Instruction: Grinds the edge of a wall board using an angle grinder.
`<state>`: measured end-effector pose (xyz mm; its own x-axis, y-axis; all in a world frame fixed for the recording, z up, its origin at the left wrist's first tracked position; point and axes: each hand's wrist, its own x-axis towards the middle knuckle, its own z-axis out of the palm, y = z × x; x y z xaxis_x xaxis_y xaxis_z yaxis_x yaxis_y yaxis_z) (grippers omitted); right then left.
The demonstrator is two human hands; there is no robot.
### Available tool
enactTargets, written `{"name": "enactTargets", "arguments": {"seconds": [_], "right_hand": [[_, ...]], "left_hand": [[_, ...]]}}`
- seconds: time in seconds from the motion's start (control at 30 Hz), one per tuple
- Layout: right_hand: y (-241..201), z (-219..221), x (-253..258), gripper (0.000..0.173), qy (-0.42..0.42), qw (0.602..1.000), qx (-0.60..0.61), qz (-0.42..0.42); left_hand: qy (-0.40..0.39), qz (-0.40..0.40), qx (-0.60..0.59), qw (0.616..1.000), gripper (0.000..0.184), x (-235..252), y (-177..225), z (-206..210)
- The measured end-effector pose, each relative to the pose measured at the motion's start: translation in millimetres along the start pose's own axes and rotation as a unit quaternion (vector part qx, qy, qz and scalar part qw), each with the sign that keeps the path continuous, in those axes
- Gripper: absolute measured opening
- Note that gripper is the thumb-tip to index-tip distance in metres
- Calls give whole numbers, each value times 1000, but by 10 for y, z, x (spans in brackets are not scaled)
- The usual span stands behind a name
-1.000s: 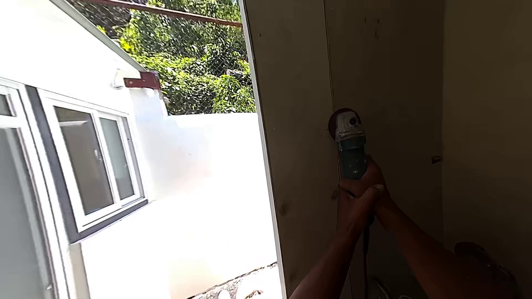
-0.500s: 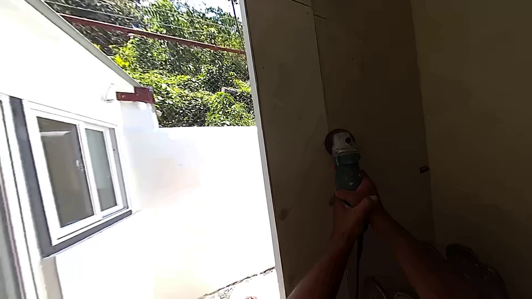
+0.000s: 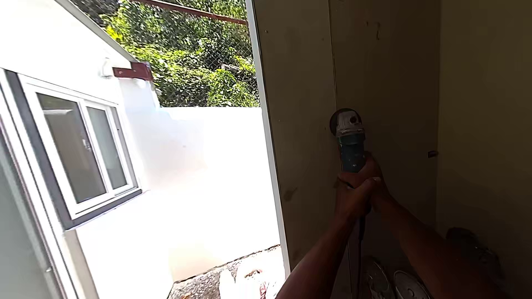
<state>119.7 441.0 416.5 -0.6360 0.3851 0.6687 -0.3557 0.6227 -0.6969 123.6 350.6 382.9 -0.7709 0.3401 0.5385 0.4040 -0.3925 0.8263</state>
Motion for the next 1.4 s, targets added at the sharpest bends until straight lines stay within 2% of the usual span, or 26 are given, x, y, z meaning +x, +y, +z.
{"name": "enactTargets", "arguments": {"seconds": [0.07, 0.17, 0.23, 0.33, 0.43, 0.47, 0.57, 0.63, 0.77, 0.83, 0.9, 0.97, 1.0, 1.1, 1.13, 1.23, 1.27, 1.3, 1.37, 1.4], "right_hand": [[-6, -5, -8, 70, -15, 1000, -9, 2], [108, -29, -35, 25, -63, 998, 8, -4], [193, -29, -6, 17, -85, 996, 10, -3], [231, -9, 20, 26, -71, 997, 5, -4], [270, 62, 63, 51, 0, 1000, 16, -16], [197, 9, 50, 51, -19, 1000, 5, -1], [166, -34, 75, 28, -105, 993, -57, 17], [172, -16, 77, 25, -118, 989, -82, 25], [232, -23, 20, 24, -111, 992, -51, 15], [321, 30, 64, 34, -72, 997, -18, -13], [480, 189, 224, 65, 18, 998, 7, -59], [436, 191, 257, 78, 48, 997, 16, -66], [409, 174, 237, 74, 41, 997, 14, -61], [298, 48, 134, 37, -53, 999, 6, 3], [340, 59, 154, 38, -59, 998, 9, 10], [709, 347, 357, 76, 48, 997, 14, -62], [674, 319, 344, 77, 36, 998, 15, -54], [560, 229, 280, 68, 4, 999, 8, -38], [273, 31, 114, 33, -73, 997, -18, 8], [208, -10, 79, 26, -95, 994, -42, 17]], "left_hand": [[-9, 6, 1, 1000, 62, -7, 32, -11], [-25, -2, 45, 999, 37, -5, 115, -23], [-24, -5, 52, 998, 34, -7, 147, -11], [-22, -7, 48, 999, 38, -3, 146, -6], [-20, -16, 49, 998, 36, -2, 120, 16], [-25, -17, 51, 998, 36, -8, 134, 18], [-14, 4, 37, 999, 32, 6, 151, 24], [-13, -1, 42, 999, 31, 7, 163, 25], [-21, 9, 44, 999, 30, -12, 110, 7], [-19, 8, 45, 999, 32, -17, 111, 14], [-24, -5, 59, 998, 37, -28, 145, 30], [-26, -6, 64, 998, 39, -23, 157, 47], [-24, -5, 62, 998, 39, -13, 156, 46], [-14, 5, 45, 999, 32, 21, 118, 30], [-18, 5, 42, 999, 31, 19, 108, 26], [-26, -2, 41, 999, 41, -23, 103, 27], [-20, -2, 41, 999, 42, -26, 113, 35], [-15, 0, 42, 999, 38, -19, 124, 40], [-10, 3, 49, 999, 32, 6, 133, 30], [-12, 2, 56, 998, 31, 4, 138, 26]]}}
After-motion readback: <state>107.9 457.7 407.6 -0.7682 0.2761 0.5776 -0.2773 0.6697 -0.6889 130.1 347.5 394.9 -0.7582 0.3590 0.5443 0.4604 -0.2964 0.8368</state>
